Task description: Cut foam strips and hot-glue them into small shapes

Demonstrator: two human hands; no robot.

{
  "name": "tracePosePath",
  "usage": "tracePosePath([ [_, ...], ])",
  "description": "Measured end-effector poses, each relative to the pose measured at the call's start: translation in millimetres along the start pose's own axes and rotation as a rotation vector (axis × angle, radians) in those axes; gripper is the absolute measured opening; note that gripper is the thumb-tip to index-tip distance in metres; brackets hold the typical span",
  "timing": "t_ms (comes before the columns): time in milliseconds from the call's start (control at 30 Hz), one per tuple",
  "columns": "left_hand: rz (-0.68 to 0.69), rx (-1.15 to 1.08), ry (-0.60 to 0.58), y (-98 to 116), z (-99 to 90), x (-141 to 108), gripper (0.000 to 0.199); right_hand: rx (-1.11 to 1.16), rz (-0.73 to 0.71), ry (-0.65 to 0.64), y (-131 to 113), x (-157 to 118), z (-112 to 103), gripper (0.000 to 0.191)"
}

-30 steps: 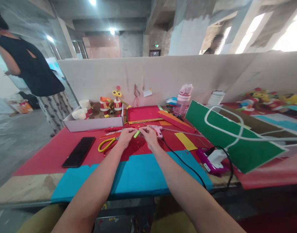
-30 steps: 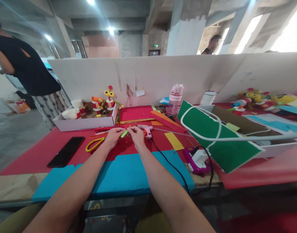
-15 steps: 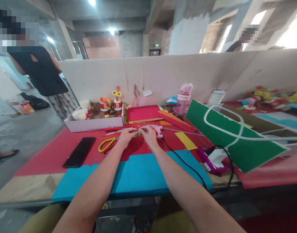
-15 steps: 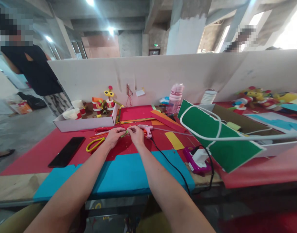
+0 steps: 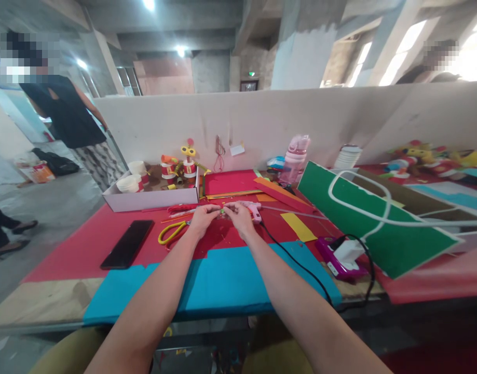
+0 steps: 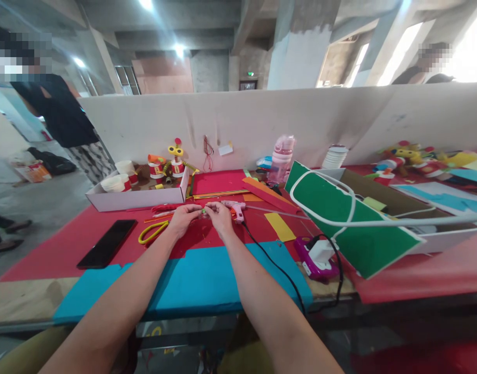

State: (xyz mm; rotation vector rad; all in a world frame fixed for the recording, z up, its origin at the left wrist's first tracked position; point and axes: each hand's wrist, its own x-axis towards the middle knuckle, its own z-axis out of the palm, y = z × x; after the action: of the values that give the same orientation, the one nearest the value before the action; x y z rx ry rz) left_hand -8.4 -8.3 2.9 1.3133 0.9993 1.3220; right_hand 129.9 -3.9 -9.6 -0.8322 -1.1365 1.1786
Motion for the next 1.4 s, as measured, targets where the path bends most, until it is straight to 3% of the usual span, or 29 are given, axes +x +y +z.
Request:
tracePosePath([
  [400,0.025,0.017,-0.023,0,2.3,0,0.03,-0.19,-0.085,-0.002,6,2,-3,0.016],
  [567,0.05,0.169,-0.044,7,3.9,-3,0.026,-0.288,-0.138,0.022,2,2,-3,0.012],
  [900,0.119,0.216,-0.081,0,-3.0,2,0.019,-0.194,-0.088,-0.071,-8,-2,0,0.02],
  [1033,0.147,0.274,-0.102,-3,-3.3,3,0.019,-0.183,-0.065,-0.013,-3,0,1,0.022],
  [1200,0.132,0.263,-0.139,-1,-1.5,2,0.019,-0.253,-0.139,0.042,3,3,-2,0.017],
  [1400,0.115,0.247,-0.116,2,-0.6,2,0.019,-0.267,-0.144,0.143,9,10,-10,0.021],
])
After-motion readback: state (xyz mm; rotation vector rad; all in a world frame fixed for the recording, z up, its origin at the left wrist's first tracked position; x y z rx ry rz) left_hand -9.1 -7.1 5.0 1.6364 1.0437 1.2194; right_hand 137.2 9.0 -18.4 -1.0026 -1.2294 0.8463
